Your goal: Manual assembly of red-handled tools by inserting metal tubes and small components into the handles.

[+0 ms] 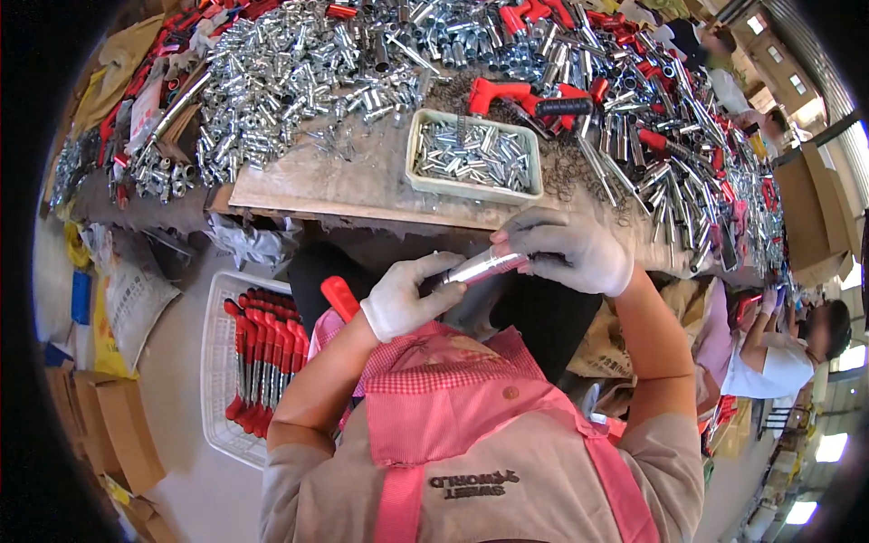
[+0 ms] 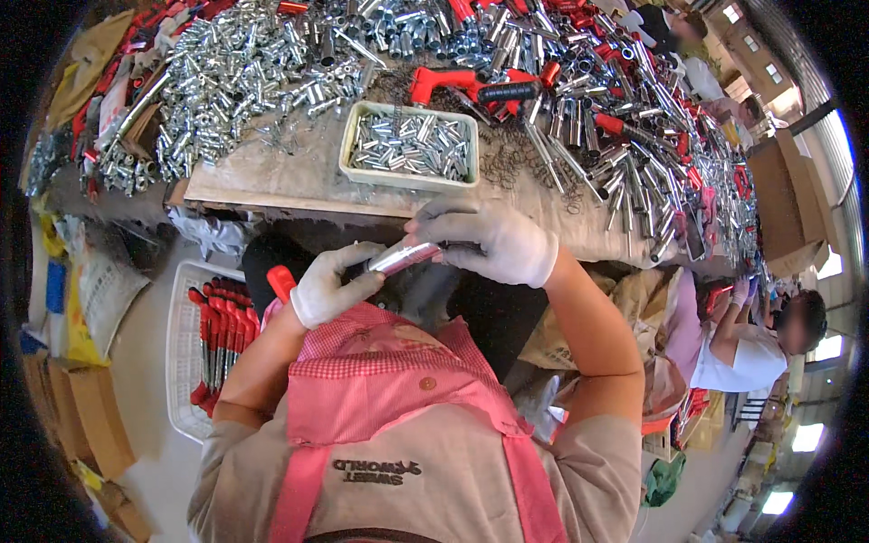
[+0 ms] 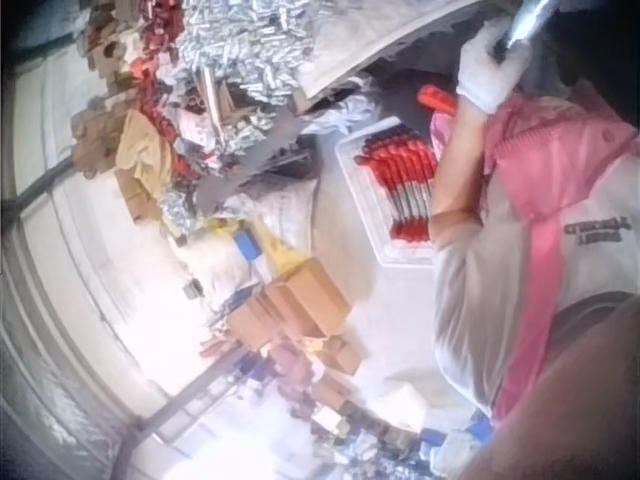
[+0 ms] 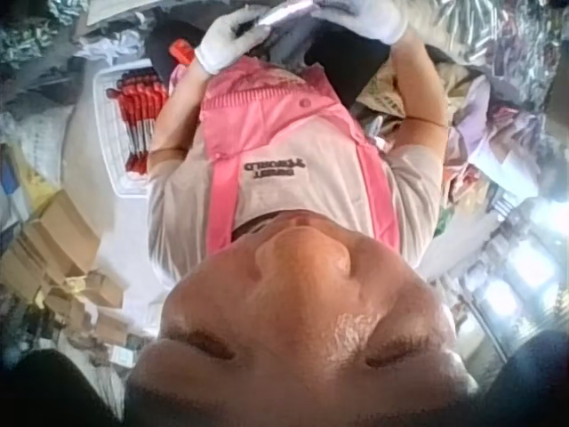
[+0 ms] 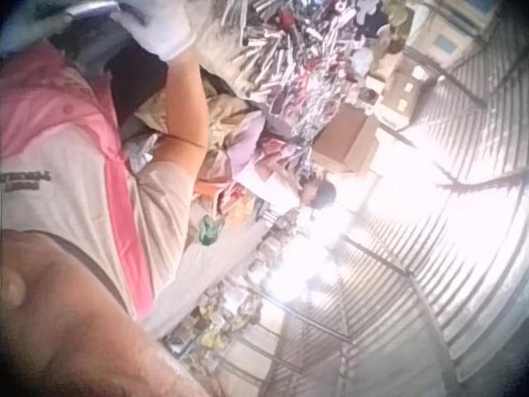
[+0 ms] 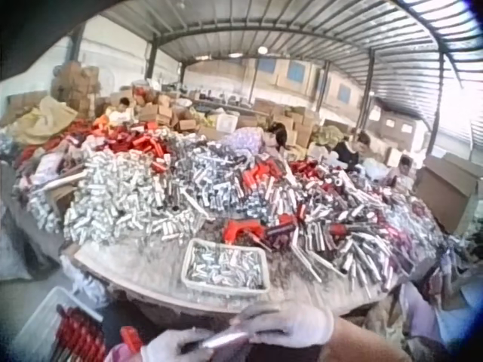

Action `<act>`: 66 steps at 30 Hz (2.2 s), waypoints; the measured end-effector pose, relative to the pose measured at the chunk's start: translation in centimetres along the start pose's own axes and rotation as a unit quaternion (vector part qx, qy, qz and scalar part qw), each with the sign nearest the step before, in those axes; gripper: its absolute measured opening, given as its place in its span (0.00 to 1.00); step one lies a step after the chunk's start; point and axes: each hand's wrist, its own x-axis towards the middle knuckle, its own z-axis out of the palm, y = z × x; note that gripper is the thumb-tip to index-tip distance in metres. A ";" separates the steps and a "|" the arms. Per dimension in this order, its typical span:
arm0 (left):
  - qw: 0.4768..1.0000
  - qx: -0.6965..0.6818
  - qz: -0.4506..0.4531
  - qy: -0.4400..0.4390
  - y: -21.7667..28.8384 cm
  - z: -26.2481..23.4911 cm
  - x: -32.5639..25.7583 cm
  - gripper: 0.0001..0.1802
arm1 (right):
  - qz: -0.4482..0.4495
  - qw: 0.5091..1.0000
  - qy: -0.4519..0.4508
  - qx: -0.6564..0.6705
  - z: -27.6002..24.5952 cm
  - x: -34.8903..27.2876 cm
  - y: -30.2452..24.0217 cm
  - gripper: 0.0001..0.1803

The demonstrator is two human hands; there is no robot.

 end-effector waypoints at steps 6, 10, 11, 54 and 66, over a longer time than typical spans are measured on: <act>0.999 0.043 0.009 0.020 0.1 0.6 -0.1 0.19 | 0.104 0.976 0.185 0.043 2.6 -1.1 0.2 0.20; 0.997 0.070 0.012 0.005 -0.7 0.9 -0.2 0.19 | 0.381 0.917 -0.011 0.118 0.6 -1.4 -1.3 0.34; 0.997 0.074 0.009 -0.004 -0.7 1.0 -0.2 0.19 | 0.252 0.967 0.032 0.023 1.0 -2.2 -0.6 0.33; 0.991 0.125 -0.016 0.037 -1.8 2.9 -0.8 0.19 | 0.058 0.590 0.385 0.707 12.1 -0.4 2.5 0.16; 0.989 0.107 0.004 0.104 -0.3 1.9 -0.9 0.18 | 0.159 0.738 0.450 0.477 12.9 0.3 0.4 0.21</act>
